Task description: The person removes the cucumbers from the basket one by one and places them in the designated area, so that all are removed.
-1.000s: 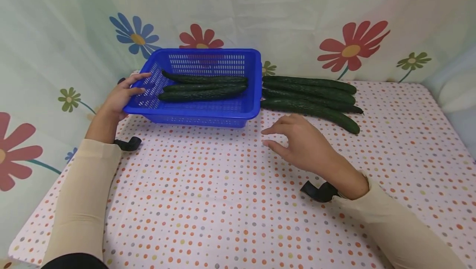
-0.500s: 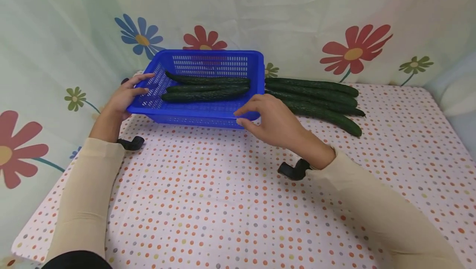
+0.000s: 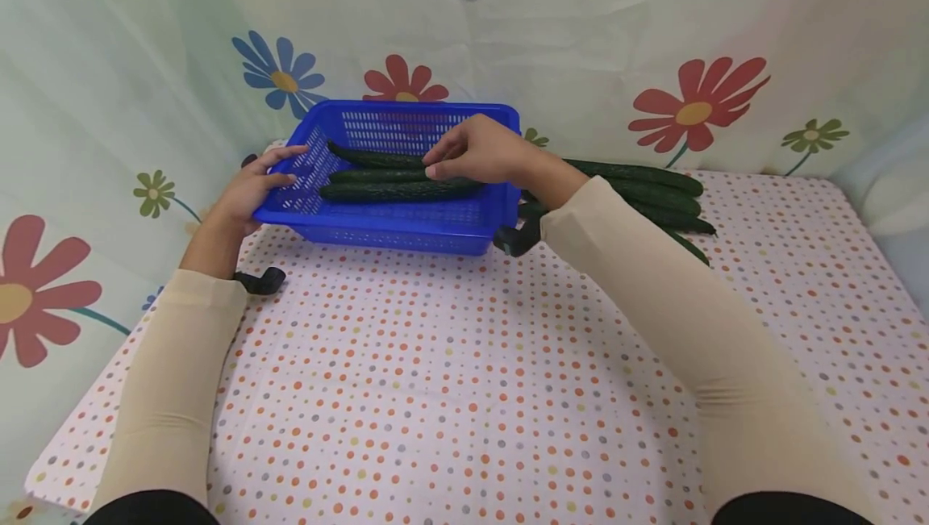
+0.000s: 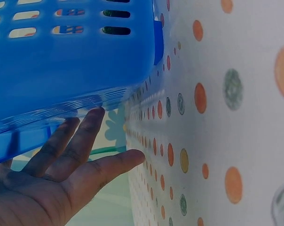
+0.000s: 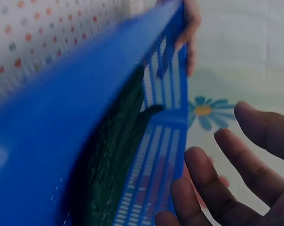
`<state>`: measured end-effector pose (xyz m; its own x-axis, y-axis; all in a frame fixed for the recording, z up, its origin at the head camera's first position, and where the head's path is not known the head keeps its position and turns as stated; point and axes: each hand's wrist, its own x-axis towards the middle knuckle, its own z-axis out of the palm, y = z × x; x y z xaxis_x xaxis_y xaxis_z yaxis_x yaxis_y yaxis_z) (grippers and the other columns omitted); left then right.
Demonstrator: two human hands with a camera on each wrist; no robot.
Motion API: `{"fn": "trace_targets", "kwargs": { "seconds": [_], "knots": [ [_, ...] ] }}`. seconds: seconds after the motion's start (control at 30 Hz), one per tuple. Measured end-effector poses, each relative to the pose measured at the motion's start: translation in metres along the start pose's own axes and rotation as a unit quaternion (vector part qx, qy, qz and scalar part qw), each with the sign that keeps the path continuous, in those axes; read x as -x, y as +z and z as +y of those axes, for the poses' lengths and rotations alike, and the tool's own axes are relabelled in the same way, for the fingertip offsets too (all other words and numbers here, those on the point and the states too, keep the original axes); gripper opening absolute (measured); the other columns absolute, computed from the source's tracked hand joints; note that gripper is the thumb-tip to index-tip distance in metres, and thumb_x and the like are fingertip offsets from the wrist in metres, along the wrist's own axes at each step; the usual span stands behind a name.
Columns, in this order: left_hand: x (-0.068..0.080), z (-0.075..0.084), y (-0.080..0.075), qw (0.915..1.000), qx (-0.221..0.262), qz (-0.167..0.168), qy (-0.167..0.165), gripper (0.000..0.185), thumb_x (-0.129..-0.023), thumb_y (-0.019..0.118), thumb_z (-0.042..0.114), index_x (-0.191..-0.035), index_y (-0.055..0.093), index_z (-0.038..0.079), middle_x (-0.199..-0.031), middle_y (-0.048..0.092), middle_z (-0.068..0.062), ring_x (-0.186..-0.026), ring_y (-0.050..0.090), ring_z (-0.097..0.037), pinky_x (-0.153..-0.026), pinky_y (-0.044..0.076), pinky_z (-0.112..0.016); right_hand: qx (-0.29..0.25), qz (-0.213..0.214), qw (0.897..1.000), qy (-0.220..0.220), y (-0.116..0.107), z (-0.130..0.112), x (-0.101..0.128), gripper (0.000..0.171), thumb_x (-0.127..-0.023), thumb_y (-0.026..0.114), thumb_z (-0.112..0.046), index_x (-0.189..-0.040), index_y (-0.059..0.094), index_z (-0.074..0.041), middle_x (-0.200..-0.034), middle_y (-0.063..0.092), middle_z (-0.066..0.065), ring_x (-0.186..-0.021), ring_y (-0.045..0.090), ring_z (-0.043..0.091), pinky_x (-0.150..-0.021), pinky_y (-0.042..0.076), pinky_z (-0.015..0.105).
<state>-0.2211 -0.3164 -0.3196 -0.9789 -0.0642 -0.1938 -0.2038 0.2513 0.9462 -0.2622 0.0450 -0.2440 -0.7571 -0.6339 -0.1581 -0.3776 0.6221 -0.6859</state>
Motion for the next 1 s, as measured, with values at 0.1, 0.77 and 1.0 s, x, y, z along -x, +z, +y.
{"fn": "trace_targets", "kwargs": {
  "seconds": [0.1,0.77,1.0],
  "knots": [
    [0.001,0.000,0.001,1.0000,-0.002,0.000,0.005,0.043,-0.095,0.044,0.016,-0.130,0.048,0.041,-0.153,0.017,0.006,-0.132,0.033,-0.029,-0.096,0.045,-0.046,0.002,-0.030,0.999,0.035,-0.005,0.006,-0.021,0.035,-0.084,0.062,-0.041,-0.114,0.064,-0.024,-0.109,0.065,0.000,-0.099,0.057,0.019,-0.084,0.049,0.033],
    [-0.002,0.001,0.010,0.9999,0.006,-0.006,0.013,0.044,-0.094,0.044,0.014,-0.130,0.049,0.039,-0.152,0.018,0.007,-0.131,0.033,-0.025,-0.101,0.040,-0.047,0.108,-0.063,0.991,0.041,0.010,0.039,-0.081,0.033,-0.080,0.068,-0.010,-0.114,0.065,-0.007,-0.121,0.061,0.015,-0.115,0.054,0.027,-0.100,0.042,0.043],
    [-0.004,0.002,0.007,0.9999,0.008,-0.009,0.003,0.045,-0.094,0.043,0.013,-0.131,0.048,0.039,-0.153,0.016,0.004,-0.133,0.033,-0.028,-0.098,0.043,-0.049,0.169,-0.089,0.980,0.060,0.017,0.031,-0.084,0.039,-0.081,0.068,-0.012,-0.119,0.061,-0.010,-0.122,0.059,0.011,-0.110,0.054,0.024,-0.099,0.043,0.041]
  ]
}}
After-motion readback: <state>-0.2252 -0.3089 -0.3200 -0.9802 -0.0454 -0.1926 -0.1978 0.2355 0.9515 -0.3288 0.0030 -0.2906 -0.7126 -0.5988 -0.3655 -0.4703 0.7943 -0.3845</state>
